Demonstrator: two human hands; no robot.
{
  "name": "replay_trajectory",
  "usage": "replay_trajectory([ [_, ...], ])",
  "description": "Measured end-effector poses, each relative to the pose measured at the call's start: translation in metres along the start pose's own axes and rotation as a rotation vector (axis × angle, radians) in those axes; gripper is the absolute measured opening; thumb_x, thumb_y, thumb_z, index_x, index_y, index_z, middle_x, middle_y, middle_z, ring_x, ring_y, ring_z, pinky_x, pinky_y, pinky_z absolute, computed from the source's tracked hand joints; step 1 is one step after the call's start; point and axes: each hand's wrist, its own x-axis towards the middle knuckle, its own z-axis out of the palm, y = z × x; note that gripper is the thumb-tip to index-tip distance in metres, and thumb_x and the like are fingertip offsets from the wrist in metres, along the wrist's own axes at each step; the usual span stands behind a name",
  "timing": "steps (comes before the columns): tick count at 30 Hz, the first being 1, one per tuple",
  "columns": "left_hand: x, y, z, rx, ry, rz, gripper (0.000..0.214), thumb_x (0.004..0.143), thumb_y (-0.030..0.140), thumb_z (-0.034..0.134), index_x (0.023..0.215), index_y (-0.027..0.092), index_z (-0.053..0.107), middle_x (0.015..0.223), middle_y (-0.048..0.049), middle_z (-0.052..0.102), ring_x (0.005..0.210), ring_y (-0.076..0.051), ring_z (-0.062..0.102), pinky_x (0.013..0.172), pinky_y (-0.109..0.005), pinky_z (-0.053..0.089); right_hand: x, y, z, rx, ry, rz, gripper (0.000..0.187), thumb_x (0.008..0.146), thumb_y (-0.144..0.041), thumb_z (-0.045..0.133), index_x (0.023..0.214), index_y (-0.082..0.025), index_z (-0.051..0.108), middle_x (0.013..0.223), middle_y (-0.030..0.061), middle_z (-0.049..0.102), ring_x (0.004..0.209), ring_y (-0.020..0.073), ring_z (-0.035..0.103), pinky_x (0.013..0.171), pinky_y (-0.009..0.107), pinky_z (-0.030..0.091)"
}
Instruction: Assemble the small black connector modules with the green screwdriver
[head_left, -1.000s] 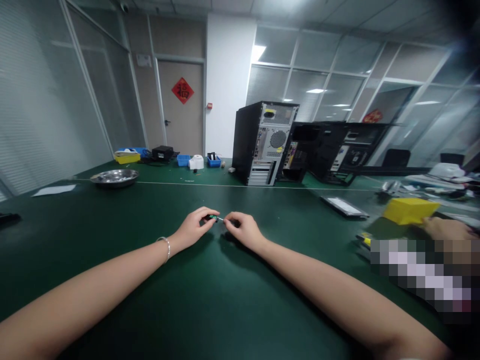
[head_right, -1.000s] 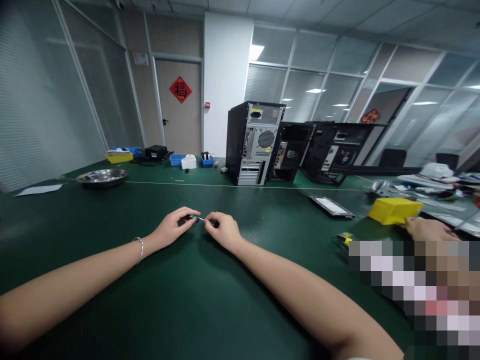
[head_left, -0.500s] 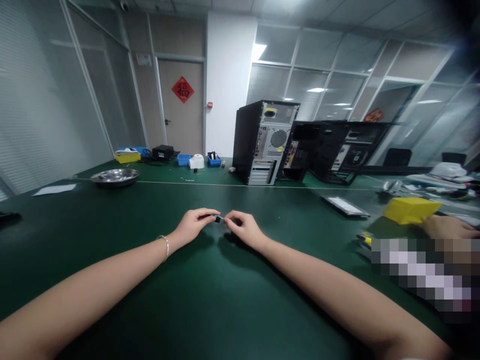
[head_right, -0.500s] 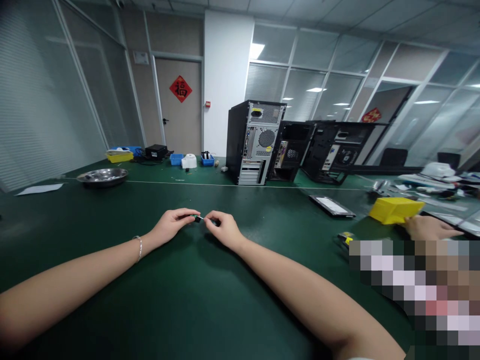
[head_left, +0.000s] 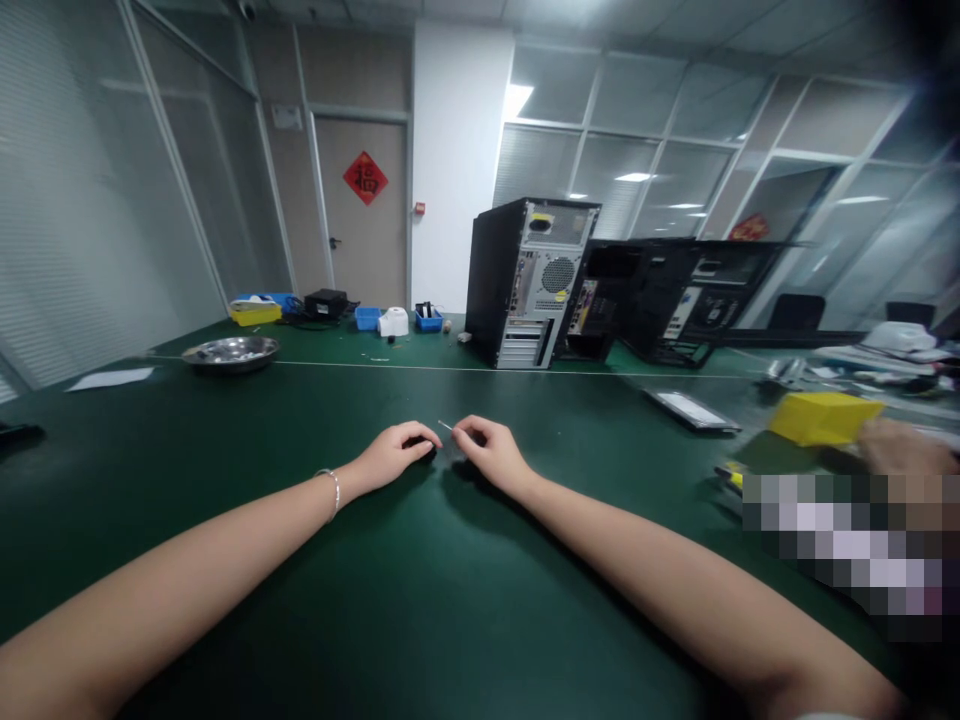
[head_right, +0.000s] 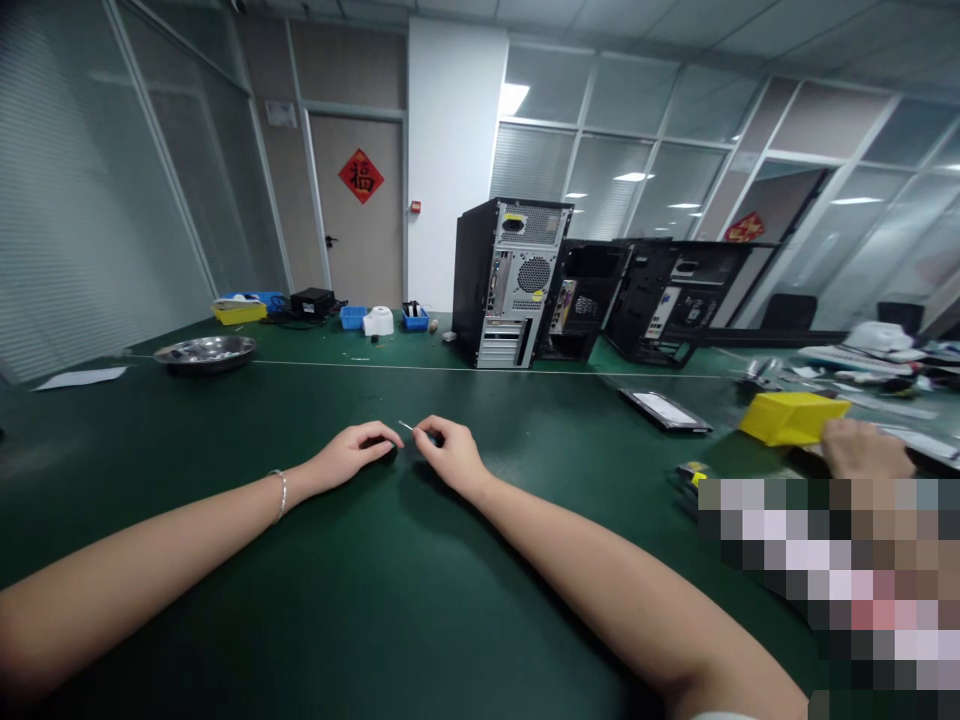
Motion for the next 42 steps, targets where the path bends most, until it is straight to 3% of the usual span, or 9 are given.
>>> replay_trajectory([
  [3,-0.002,0.003,0.002,0.177,-0.116,0.098,0.022,0.093,0.025,0.051,0.091,0.02,0.072,0.095,-0.0058,0.067,0.099,-0.024,0.059,0.094,-0.038,0.044,0.0,0.0,0.0,-0.005,0.006,-0.001,0.024,0.087,-0.036,0.056,0.08,-0.017,0.069,0.07,0.0012,0.065,0.065,0.0148,0.055,0.062,0.025,0.043],
  [10,-0.005,0.004,0.006,0.28,-0.203,0.172,0.031,0.1,0.029,0.04,0.103,0.024,0.071,0.105,-0.0069,0.059,0.108,-0.025,0.053,0.1,-0.041,0.041,0.001,0.0,0.0,-0.008,0.001,0.019,0.025,0.087,-0.037,0.057,0.081,-0.017,0.07,0.068,0.0004,0.063,0.064,0.014,0.054,0.06,0.024,0.042],
  [16,-0.003,-0.001,0.006,0.249,-0.137,0.196,0.026,0.098,0.023,0.041,0.108,0.021,0.065,0.108,-0.0085,0.062,0.108,-0.025,0.054,0.101,-0.042,0.041,0.001,0.002,0.002,-0.035,-0.072,0.028,0.025,0.088,-0.037,0.057,0.081,-0.017,0.07,0.072,0.001,0.067,0.067,0.0147,0.058,0.065,0.025,0.046],
  [21,-0.004,0.001,0.008,0.256,-0.063,0.169,0.022,0.097,0.021,0.04,0.099,0.02,0.062,0.103,-0.0082,0.062,0.102,-0.025,0.056,0.095,-0.041,0.044,0.002,0.001,0.001,-0.075,-0.102,0.027,0.022,0.088,-0.036,0.058,0.083,-0.018,0.071,0.076,0.0019,0.07,0.07,0.0156,0.061,0.068,0.026,0.047],
  [25,-0.008,0.01,0.005,0.317,-0.026,0.117,0.018,0.094,0.037,0.052,0.094,0.02,0.056,0.098,-0.007,0.06,0.095,-0.025,0.056,0.088,-0.041,0.045,0.001,0.001,-0.003,-0.124,-0.185,-0.016,0.013,0.083,-0.028,0.063,0.091,-0.019,0.07,0.087,0.0021,0.072,0.079,0.0172,0.064,0.075,0.027,0.049],
  [29,-0.01,0.016,0.002,0.494,-0.085,0.078,0.041,0.082,0.057,0.065,0.094,0.02,0.054,0.102,-0.0082,0.058,0.095,-0.03,0.053,0.086,-0.045,0.043,0.0,-0.001,-0.008,-0.134,-0.303,-0.058,0.023,0.079,-0.02,0.067,0.101,-0.021,0.068,0.097,0.0013,0.073,0.087,0.0186,0.066,0.082,0.029,0.05],
  [32,-0.011,0.016,0.002,0.553,-0.116,0.089,0.041,0.082,0.057,0.064,0.093,0.02,0.054,0.1,-0.008,0.057,0.094,-0.03,0.052,0.084,-0.044,0.043,-0.001,-0.002,-0.011,-0.145,-0.348,-0.081,0.028,0.077,-0.019,0.069,0.105,-0.021,0.067,0.1,0.0016,0.073,0.09,0.0194,0.067,0.084,0.03,0.05],
  [38,-0.009,0.007,0.001,0.377,-0.099,0.132,0.029,0.086,0.044,0.065,0.104,0.021,0.06,0.101,-0.0066,0.057,0.094,-0.026,0.055,0.084,-0.04,0.046,0.0,0.0,-0.008,-0.179,-0.329,-0.092,0.024,0.078,-0.019,0.07,0.102,-0.019,0.066,0.096,0.0032,0.073,0.086,0.0192,0.066,0.08,0.03,0.05],
  [42,-0.006,0.0,-0.003,0.17,-0.05,0.083,0.032,0.082,0.035,0.069,0.11,0.021,0.063,0.096,-0.0043,0.058,0.085,-0.021,0.058,0.079,-0.035,0.048,-0.001,0.0,-0.006,-0.082,-0.218,-0.116,0.021,0.08,-0.021,0.069,0.1,-0.018,0.065,0.094,0.0032,0.07,0.085,0.0174,0.064,0.079,0.029,0.049],
])
